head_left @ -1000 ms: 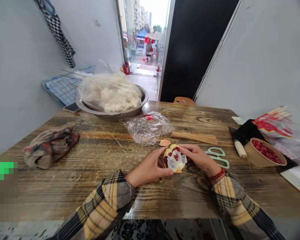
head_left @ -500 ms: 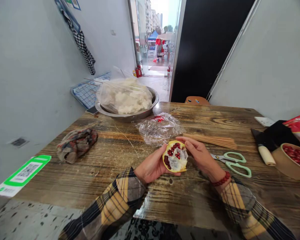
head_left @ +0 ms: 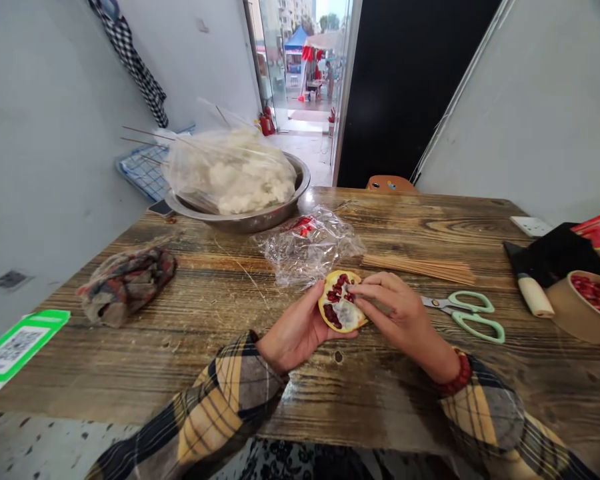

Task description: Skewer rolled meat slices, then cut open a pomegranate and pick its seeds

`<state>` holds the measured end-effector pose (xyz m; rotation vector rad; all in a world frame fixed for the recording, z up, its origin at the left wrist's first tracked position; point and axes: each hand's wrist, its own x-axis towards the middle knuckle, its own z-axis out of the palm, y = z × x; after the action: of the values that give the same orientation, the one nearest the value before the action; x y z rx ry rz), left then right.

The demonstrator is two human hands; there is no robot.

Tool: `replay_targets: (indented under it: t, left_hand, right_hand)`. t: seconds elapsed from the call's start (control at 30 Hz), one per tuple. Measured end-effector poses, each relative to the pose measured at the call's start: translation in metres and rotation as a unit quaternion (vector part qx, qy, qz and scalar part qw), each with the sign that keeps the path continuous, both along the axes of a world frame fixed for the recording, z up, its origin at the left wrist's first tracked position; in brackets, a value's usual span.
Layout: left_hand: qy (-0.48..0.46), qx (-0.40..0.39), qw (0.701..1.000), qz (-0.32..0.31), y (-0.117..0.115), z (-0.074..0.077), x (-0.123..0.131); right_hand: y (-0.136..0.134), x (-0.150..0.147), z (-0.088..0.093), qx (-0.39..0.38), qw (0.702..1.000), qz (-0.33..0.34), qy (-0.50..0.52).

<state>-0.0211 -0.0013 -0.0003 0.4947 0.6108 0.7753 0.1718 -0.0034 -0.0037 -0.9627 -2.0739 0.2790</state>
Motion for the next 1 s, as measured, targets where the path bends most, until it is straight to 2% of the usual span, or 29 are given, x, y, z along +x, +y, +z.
replay_targets:
  t: [0.2,0.6,0.83,0.9,1.0]
  left_hand:
    - [-0.006,-0.003,1.0,0.006,-0.001,-0.001,0.0]
    - [0.023,-0.004,1.0,-0.002,-0.003,0.0,0.001]
    - [0.052,-0.004,0.998,-0.024,-0.004,-0.003,-0.002]
    - [0.05,0.0,0.998,-0.029,-0.004,-0.004,-0.003]
    - [0.047,0.008,0.998,-0.046,-0.004,-0.007,-0.003]
  right_hand:
    - [-0.002,0.0,-0.001,-0.023,1.0,0.009,-0.013]
    - [0.0,-0.01,0.004,-0.161,0.985,-0.001,0.067]
    - [-0.006,-0.012,0.007,-0.132,0.987,0.033,0.086]
    - [-0.005,-0.01,0.005,-0.162,0.976,0.016,0.141]
    - [0.001,-0.003,-0.001,-0.223,0.934,-0.043,0.276]
